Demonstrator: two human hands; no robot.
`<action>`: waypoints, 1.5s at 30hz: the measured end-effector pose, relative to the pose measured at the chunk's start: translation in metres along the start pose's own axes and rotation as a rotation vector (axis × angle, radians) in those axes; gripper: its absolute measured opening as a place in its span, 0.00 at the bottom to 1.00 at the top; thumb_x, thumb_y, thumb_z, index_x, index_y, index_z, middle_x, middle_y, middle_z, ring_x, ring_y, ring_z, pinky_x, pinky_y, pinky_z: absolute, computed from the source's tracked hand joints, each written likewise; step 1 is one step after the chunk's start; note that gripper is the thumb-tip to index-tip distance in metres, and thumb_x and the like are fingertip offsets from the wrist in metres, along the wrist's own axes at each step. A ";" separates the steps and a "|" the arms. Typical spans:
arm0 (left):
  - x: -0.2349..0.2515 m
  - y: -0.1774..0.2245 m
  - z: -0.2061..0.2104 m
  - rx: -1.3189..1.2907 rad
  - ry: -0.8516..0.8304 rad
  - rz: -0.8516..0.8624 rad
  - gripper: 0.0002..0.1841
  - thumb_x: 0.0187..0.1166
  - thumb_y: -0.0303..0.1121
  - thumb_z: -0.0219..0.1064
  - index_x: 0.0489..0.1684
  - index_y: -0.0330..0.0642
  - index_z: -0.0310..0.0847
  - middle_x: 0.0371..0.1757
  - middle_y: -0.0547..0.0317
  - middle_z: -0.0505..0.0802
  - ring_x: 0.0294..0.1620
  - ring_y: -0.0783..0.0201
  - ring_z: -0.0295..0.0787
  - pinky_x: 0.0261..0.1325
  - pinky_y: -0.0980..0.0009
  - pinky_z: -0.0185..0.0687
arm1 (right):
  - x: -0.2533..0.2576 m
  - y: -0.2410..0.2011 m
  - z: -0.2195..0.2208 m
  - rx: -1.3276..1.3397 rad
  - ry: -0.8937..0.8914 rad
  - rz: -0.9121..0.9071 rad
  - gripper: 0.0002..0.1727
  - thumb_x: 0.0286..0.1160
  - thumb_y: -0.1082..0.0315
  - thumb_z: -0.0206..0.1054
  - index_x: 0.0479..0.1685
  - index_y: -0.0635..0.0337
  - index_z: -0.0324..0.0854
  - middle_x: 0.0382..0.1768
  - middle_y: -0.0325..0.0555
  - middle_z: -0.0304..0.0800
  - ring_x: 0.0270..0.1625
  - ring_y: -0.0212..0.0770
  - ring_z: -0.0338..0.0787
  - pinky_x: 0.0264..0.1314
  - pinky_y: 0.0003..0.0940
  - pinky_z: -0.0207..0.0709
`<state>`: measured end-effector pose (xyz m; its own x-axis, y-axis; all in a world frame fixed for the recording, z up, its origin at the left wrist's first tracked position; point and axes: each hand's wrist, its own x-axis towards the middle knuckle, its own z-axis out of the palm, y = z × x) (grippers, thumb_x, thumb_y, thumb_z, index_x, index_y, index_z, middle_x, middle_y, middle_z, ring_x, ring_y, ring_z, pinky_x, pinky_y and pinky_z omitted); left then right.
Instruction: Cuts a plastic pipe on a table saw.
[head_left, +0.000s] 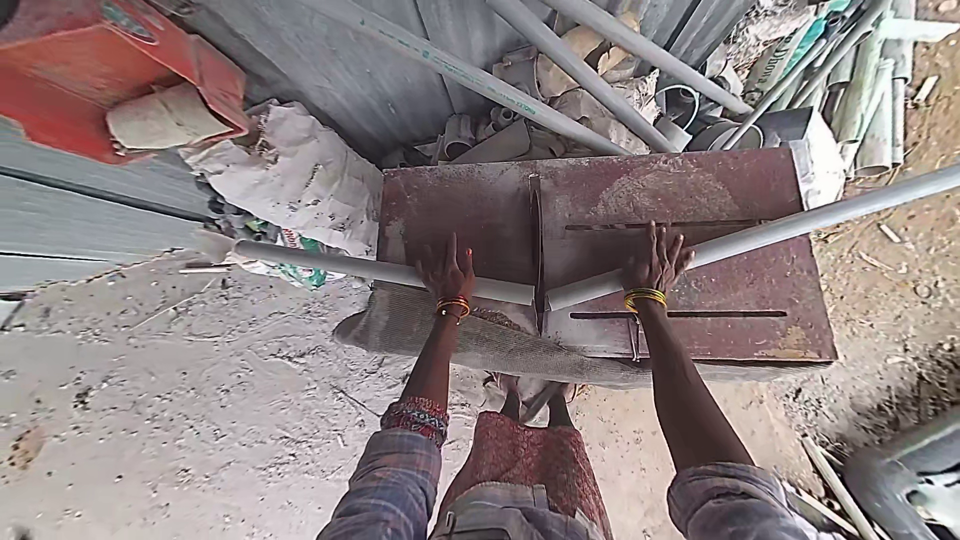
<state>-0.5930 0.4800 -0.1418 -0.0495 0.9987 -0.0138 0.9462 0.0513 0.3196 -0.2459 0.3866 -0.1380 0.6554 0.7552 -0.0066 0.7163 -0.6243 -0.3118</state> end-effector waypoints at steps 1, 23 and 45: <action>-0.023 -0.015 -0.001 0.006 0.061 0.077 0.27 0.89 0.51 0.51 0.84 0.58 0.75 0.84 0.56 0.80 0.91 0.40 0.62 0.89 0.29 0.34 | -0.016 0.010 -0.004 -0.004 -0.009 0.015 0.33 0.86 0.55 0.45 0.92 0.44 0.61 0.94 0.48 0.56 0.97 0.62 0.42 0.90 0.76 0.25; -0.143 -0.346 -0.254 0.501 -0.113 -0.646 0.51 0.75 0.40 0.74 0.98 0.61 0.38 0.97 0.38 0.36 0.94 0.22 0.29 0.78 0.12 0.30 | -0.092 0.057 -0.025 -0.068 0.034 -0.008 0.33 0.87 0.45 0.44 0.70 0.57 0.86 0.86 0.62 0.68 0.93 0.70 0.53 0.90 0.75 0.38; -0.223 -0.215 -0.131 0.336 -0.343 -0.217 0.23 0.76 0.26 0.72 0.73 0.43 0.82 0.73 0.38 0.86 0.83 0.31 0.69 0.80 0.17 0.41 | -0.193 0.065 -0.078 0.097 -0.120 -0.106 0.40 0.60 0.75 0.69 0.84 0.67 0.69 0.87 0.70 0.62 0.90 0.71 0.60 0.87 0.68 0.55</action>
<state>-0.8269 0.2454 -0.0829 -0.2009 0.9056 -0.3736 0.9791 0.1983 -0.0458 -0.3069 0.1842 -0.0826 0.5395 0.8381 -0.0805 0.7498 -0.5218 -0.4069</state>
